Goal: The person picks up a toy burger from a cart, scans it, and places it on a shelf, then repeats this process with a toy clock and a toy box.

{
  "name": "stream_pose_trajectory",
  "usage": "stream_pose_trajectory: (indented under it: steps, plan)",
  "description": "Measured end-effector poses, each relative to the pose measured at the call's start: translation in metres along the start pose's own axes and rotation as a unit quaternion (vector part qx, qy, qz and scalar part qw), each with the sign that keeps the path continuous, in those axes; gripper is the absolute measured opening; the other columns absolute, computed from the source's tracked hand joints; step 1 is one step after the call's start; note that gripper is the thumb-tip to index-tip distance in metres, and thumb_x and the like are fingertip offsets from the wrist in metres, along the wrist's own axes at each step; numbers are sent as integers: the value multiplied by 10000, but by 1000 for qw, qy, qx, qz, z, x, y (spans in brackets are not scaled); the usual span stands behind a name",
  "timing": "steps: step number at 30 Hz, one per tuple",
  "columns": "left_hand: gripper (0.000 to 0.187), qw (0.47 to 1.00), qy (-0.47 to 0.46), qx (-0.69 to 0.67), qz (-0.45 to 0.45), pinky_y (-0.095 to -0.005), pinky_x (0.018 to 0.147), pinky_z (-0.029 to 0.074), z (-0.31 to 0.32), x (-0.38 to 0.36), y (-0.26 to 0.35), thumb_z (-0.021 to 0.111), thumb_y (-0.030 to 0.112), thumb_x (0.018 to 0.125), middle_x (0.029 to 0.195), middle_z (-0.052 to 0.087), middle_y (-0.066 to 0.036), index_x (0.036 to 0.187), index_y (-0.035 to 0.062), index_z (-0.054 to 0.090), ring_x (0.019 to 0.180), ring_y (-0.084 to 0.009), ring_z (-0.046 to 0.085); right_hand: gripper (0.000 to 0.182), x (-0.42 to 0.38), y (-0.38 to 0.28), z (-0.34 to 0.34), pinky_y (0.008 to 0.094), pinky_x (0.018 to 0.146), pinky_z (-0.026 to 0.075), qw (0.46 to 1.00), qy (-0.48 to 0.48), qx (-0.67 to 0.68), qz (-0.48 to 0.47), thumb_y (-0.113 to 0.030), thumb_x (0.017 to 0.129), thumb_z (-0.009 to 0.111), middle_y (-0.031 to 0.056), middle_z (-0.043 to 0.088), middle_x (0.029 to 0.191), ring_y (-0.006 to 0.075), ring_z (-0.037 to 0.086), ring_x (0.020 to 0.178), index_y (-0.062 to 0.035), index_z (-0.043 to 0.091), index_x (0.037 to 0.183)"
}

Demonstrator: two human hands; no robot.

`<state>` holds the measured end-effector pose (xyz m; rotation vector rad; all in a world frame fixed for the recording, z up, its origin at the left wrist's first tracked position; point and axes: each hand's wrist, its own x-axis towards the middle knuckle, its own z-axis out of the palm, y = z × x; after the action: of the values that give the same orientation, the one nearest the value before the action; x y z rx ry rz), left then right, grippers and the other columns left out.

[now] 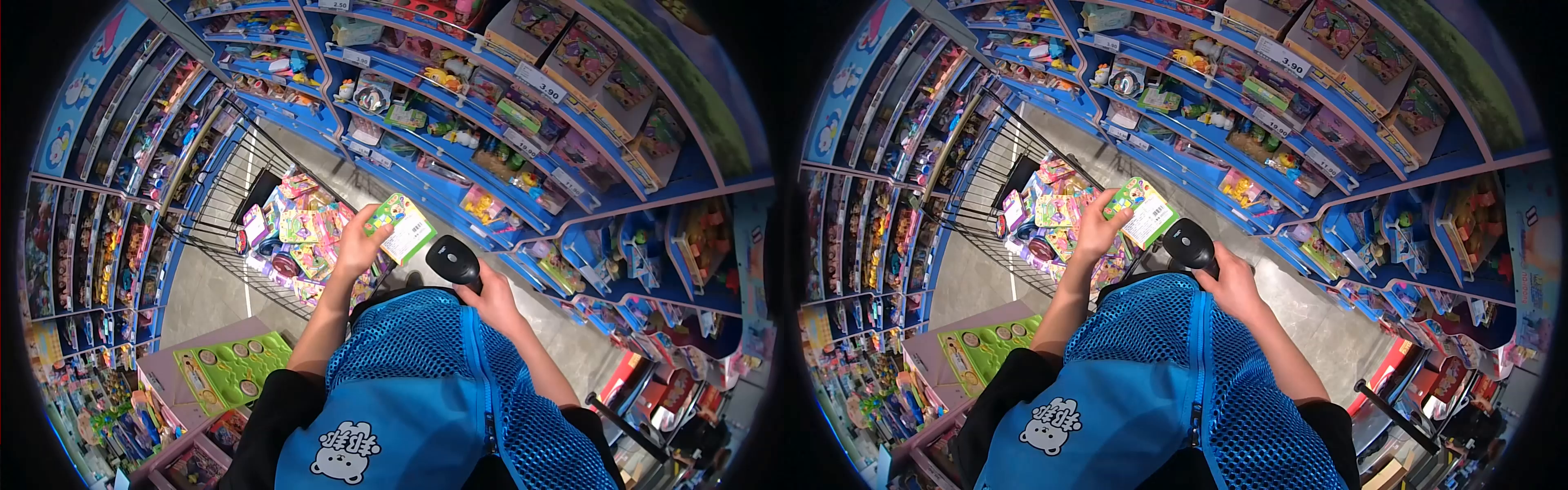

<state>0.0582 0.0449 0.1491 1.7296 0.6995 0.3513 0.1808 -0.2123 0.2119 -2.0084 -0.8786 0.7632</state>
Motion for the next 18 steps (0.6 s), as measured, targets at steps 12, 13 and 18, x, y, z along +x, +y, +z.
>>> stream_pose_trajectory:
  steps: [12, 13, 18]
  plan:
    - [382, 1000, -5, 25, 13, -309, 872, 493, 3, -15, 7, 705, 120, 867, 1038, 692, -118, 1221, 16, 606, 965, -165, 640, 355, -1, -3, 2, 431, 820, 524, 1000, -13, 2, -7, -159, 841, 695, 210, 684, 992, 391, 669, 952, -41, 577, 1155]
    - [384, 999, -3, 31, 15, -320, 870, 495, 2, -17, 8, 701, 125, 863, 1030, 697, -138, 1222, 27, 608, 958, -192, 655, 358, -2, -3, 3, 430, 821, 524, 1000, -15, 4, -6, -157, 840, 696, 210, 684, 995, 390, 670, 953, -41, 576, 1157]
    - [388, 999, -7, 39, 8, -335, 860, 498, 3, -18, 8, 699, 133, 855, 1019, 702, -163, 1223, 45, 612, 941, -227, 674, 359, -5, -5, 4, 428, 824, 525, 1000, -8, 4, -7, -158, 840, 698, 209, 685, 1001, 389, 670, 957, -43, 574, 1157]
